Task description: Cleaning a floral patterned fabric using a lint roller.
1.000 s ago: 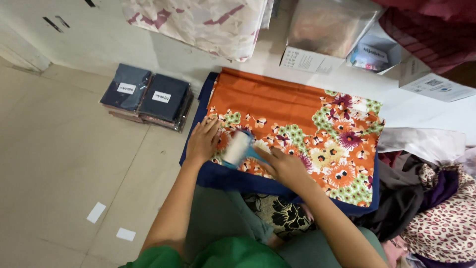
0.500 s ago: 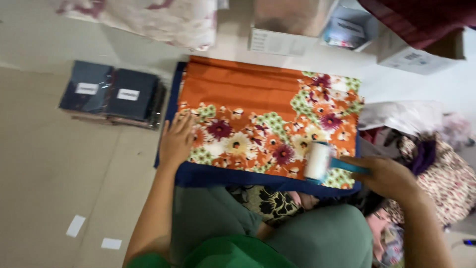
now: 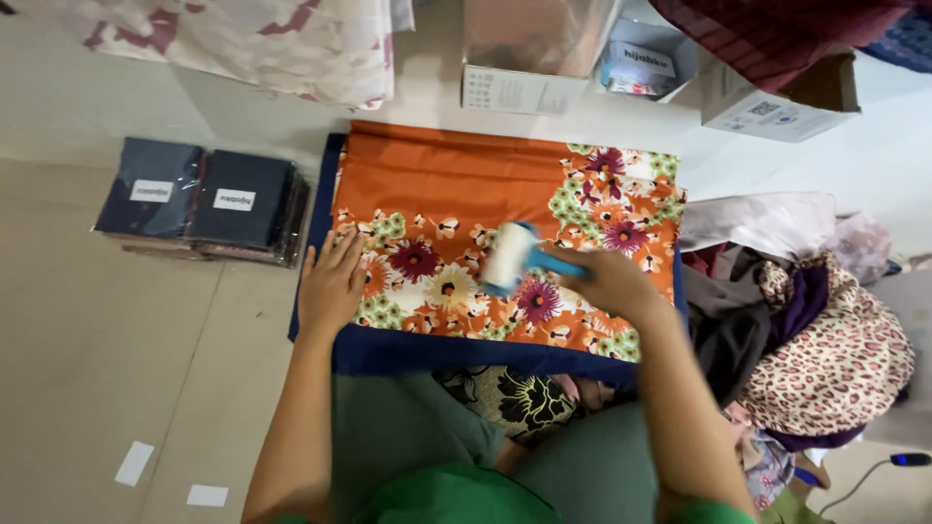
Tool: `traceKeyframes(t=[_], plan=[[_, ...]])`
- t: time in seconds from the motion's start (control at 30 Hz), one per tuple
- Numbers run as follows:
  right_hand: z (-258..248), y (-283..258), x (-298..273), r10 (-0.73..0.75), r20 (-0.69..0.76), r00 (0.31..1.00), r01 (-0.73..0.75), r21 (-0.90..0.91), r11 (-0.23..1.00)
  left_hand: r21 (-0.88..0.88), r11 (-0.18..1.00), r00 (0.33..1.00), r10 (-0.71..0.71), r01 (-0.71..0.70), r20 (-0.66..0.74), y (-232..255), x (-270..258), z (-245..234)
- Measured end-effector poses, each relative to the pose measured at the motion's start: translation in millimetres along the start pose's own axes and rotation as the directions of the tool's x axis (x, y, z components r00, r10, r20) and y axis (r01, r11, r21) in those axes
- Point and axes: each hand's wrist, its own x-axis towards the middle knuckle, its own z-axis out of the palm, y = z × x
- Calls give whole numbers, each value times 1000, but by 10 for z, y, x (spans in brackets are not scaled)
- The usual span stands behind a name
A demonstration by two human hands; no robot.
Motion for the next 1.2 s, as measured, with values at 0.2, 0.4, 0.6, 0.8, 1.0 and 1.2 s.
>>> traceKeyframes(t=[0.2,0.4,0.6,0.8,1.0,1.2], plan=[[89,-390,553,-102,-22,995,104,126,987,-37,997,991,-65,70,115,29,30,-54],[-413,83,-593,263,110,958,-279,165,946,-8,1000,1000,-18,18,25,-64,7,68],[268,1441,-1842,530,-109,841,-524,81,848,21,998,993,-64,62,97,-40,44,29],[511,645,-1820,666,-256,701,-568,366,738,-24,997,988,-73,77,138,-29,53,12],[491,794,-575,624,-464,629,-407,487,772,5,995,983,-98,98,154,10,72,5],[515,1008,-240,523,-536,662,-256,495,831,-10,992,981,-123,126,147,0,68,13]])
